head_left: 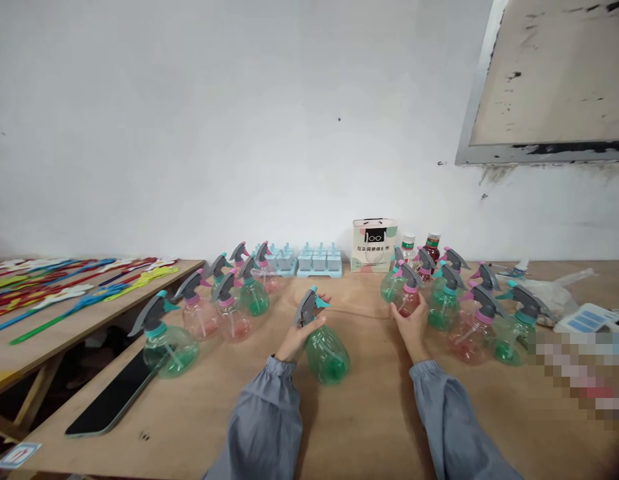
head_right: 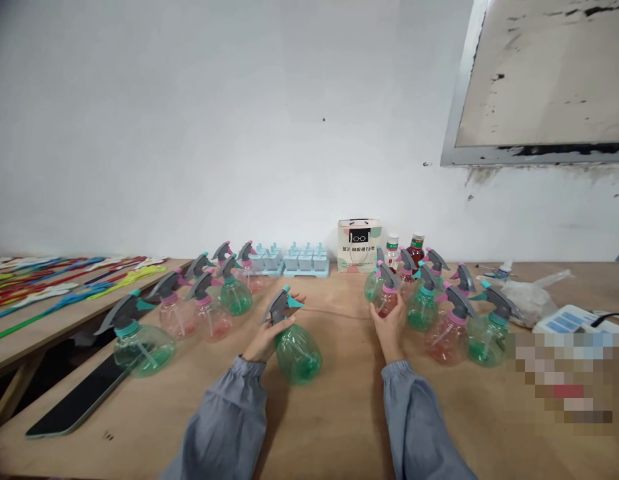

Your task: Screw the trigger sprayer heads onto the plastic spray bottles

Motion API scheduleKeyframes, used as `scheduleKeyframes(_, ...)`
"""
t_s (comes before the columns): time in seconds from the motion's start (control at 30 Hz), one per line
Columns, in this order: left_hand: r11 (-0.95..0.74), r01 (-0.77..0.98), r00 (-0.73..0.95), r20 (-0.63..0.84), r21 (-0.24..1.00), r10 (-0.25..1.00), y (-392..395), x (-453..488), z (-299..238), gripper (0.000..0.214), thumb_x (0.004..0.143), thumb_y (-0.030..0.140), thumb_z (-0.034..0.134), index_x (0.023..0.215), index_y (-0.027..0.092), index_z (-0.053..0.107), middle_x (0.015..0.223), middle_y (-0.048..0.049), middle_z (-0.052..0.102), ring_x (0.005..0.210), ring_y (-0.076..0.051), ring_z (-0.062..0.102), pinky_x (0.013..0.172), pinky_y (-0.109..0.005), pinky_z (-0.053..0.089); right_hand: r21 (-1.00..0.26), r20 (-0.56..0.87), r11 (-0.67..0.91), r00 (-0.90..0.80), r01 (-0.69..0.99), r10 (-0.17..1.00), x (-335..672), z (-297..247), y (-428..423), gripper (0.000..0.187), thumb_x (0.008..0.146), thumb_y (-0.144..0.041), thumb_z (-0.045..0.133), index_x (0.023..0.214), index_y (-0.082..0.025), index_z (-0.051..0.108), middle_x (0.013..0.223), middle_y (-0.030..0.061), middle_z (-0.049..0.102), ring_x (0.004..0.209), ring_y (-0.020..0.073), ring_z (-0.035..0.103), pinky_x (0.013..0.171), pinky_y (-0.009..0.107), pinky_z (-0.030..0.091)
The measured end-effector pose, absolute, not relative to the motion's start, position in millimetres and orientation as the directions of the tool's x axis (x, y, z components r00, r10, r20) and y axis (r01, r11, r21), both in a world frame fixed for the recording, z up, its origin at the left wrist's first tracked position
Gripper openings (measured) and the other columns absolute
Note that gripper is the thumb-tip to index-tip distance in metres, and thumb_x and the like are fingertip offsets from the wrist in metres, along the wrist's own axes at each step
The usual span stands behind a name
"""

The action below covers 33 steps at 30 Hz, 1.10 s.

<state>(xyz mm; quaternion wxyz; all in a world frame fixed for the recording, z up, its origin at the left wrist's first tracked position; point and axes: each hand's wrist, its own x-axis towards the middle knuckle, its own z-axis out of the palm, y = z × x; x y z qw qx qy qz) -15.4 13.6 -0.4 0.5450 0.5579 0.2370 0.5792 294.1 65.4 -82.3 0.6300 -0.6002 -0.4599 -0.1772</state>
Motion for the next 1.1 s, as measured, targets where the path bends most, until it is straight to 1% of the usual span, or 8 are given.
scheduleKeyframes(0.1, -0.218, -0.384, 0.146, 0.292, 0.897, 0.945, 9.8, -13.8, 3.2, 0.057, 0.067, 0.039, 0.081, 0.119, 0.022, 0.065, 0.119, -0.0108, 0.07, 0.123, -0.03, 0.059, 0.104, -0.043, 0.043, -0.564, 0.812, 0.306, 0.448, 0.767, 0.374, 277.9, -84.0, 56.1, 0.085, 0.073, -0.063, 0.068, 0.134, -0.01, 0.043, 0.124, 0.0208, 0.054, 0.116, 0.0346, 0.052, 0.1, 0.054, 0.043)
scheduleKeyframes(0.23, -0.16, -0.434, 0.092, 0.221, 0.887, 0.971, 12.3, -11.1, 0.7, 0.039, 0.063, 0.038, 0.08, 0.096, 0.019, 0.07, 0.101, -0.0087, 0.073, 0.11, -0.027, 0.065, 0.093, -0.036, 0.049, -0.568, 0.802, 0.39, 0.38, 0.725, 0.461, 246.8, -88.9, 43.5, 0.08, 0.073, -0.064, 0.068, 0.133, -0.016, 0.045, 0.12, 0.0162, 0.054, 0.115, 0.0316, 0.051, 0.1, 0.052, 0.043)
scheduleKeyframes(0.33, -0.187, -0.478, 0.059, 0.244, 0.858, 0.968, 15.7, -11.5, -0.3, 0.032, 0.059, 0.036, 0.08, 0.084, 0.019, 0.069, 0.089, -0.0051, 0.073, 0.098, -0.024, 0.068, 0.092, -0.036, 0.05, -0.605, 0.776, 0.445, 0.364, 0.66, 0.515, 230.7, -94.0, 38.1, 0.069, 0.079, -0.061, 0.063, 0.131, -0.018, 0.046, 0.117, 0.0135, 0.055, 0.113, 0.0291, 0.053, 0.099, 0.05, 0.045)
scheduleKeyframes(0.47, -0.246, -0.445, 0.09, 0.316, 0.861, 0.944, 14.8, -11.8, 1.3, 0.028, 0.062, 0.036, 0.08, 0.083, 0.02, 0.07, 0.089, -0.0047, 0.072, 0.095, -0.023, 0.069, 0.094, -0.037, 0.051, -0.637, 0.75, 0.466, 0.354, 0.614, 0.558, 224.1, -96.2, 33.9, 0.067, 0.08, -0.057, 0.064, 0.132, -0.019, 0.046, 0.119, 0.0129, 0.056, 0.112, 0.0284, 0.055, 0.099, 0.049, 0.046)
scheduleKeyframes(0.63, -0.246, -0.434, 0.062, 0.302, 0.866, 0.951, 12.4, -6.3, -0.2, 0.03, 0.062, 0.042, 0.08, 0.068, 0.018, 0.063, 0.065, -0.0009, 0.064, 0.074, -0.02, 0.069, 0.075, -0.033, 0.054, -0.635, 0.748, 0.466, 0.34, 0.616, 0.57, 226.3, -94.7, 31.8, 0.068, 0.08, -0.056, 0.065, 0.133, -0.018, 0.046, 0.118, 0.0127, 0.057, 0.113, 0.0289, 0.055, 0.1, 0.051, 0.045)
scheduleKeyframes(0.87, -0.222, -0.472, 0.115, 0.31, 0.853, 0.944, 8.6, -2.5, 0.1, 0.034, 0.065, 0.042, 0.077, 0.088, 0.018, 0.07, 0.088, -0.0066, 0.073, 0.096, -0.024, 0.069, 0.092, -0.037, 0.051, -0.642, 0.743, 0.472, 0.339, 0.604, 0.577, 226.0, -95.6, 32.7, 0.067, 0.08, -0.056, 0.065, 0.132, -0.019, 0.046, 0.12, 0.0128, 0.056, 0.114, 0.0289, 0.055, 0.1, 0.051, 0.045)
scheduleKeyframes(1.03, -0.262, -0.499, -0.006, 0.299, 0.826, 0.954, 12.1, -3.9, -1.8, 0.029, 0.061, 0.041, 0.078, 0.071, 0.019, 0.064, 0.069, -0.0004, 0.064, 0.081, -0.022, 0.07, 0.08, -0.037, 0.055, -0.65, 0.737, 0.47, 0.345, 0.597, 0.581, 225.9, -95.5, 31.9, 0.067, 0.079, -0.057, 0.065, 0.132, -0.02, 0.047, 0.118, 0.012, 0.057, 0.113, 0.0291, 0.055, 0.1, 0.052, 0.045)
scheduleKeyframes(1.1, -0.251, -0.493, 0.001, 0.289, 0.833, 0.957, 13.5, -3.8, -2.7, 0.03, 0.061, 0.042, 0.078, 0.071, 0.018, 0.063, 0.067, -0.0003, 0.064, 0.08, -0.023, 0.07, 0.079, -0.036, 0.055, -0.659, 0.728, 0.465, 0.345, 0.592, 0.592, 226.3, -95.9, 32.1, 0.067, 0.079, -0.057, 0.066, 0.132, -0.02, 0.047, 0.117, 0.0118, 0.057, 0.113, 0.0292, 0.055, 0.1, 0.051, 0.045)
